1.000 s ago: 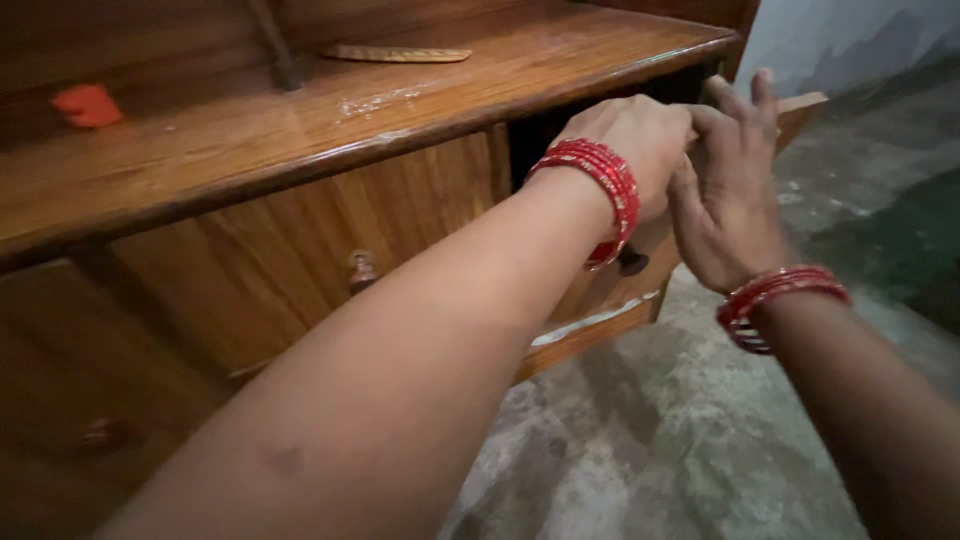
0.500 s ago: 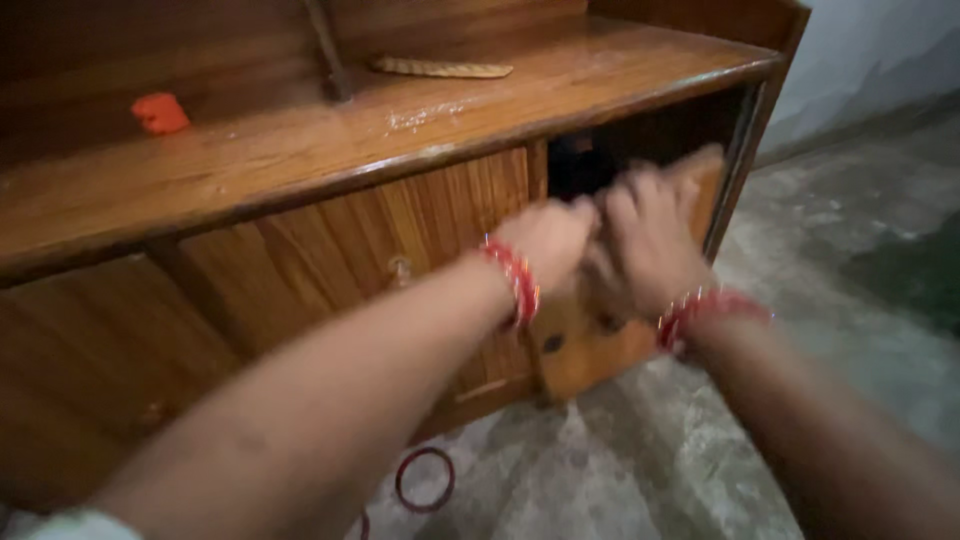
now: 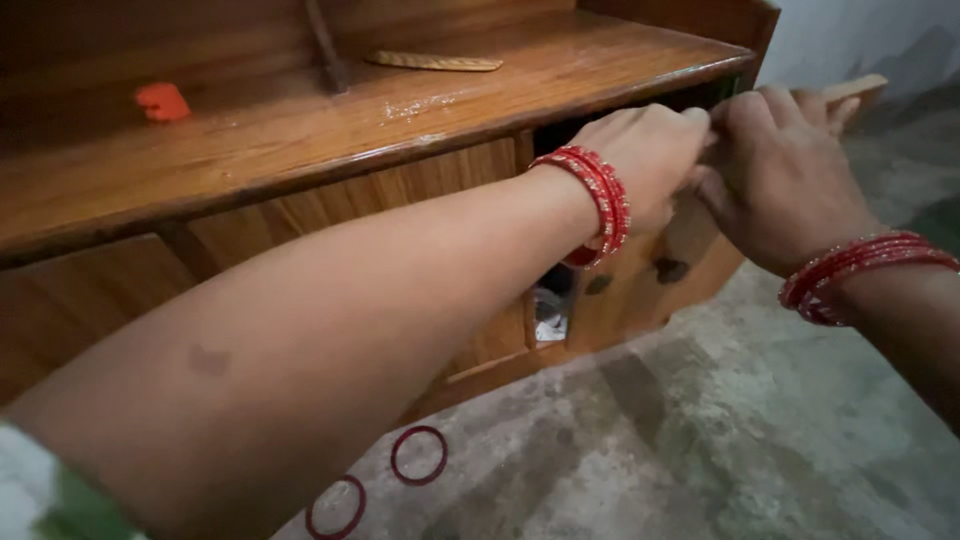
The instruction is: The person sits on the floor and repeatedly opens and closes a wooden cabinet door, attempting to align and secure it. The person handles the door and the cabinet body, adjusting the door's position multiple times.
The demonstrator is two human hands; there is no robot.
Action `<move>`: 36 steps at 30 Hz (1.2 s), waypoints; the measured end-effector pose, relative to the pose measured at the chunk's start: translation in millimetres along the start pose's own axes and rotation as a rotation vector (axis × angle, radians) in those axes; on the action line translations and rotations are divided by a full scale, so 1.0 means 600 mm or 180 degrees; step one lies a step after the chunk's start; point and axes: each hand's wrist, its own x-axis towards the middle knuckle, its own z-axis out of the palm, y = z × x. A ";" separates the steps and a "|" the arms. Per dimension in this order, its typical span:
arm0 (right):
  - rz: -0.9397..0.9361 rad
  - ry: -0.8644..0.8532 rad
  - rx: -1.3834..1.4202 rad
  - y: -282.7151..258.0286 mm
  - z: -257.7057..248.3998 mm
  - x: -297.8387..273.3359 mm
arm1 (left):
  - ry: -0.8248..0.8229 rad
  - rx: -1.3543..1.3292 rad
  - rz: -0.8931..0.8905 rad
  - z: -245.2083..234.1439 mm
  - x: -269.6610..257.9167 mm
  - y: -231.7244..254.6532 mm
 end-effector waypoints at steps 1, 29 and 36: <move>-0.0040 0.0034 -0.0025 0.000 0.001 0.001 | 0.0011 0.0040 0.0037 0.004 0.003 -0.004; -0.0114 0.0182 -0.0209 0.008 0.108 0.011 | -0.0163 0.0244 -0.0044 0.058 0.029 -0.079; -0.0158 0.0140 0.0031 0.038 0.131 0.016 | -0.0212 0.0356 0.0051 0.058 0.052 -0.086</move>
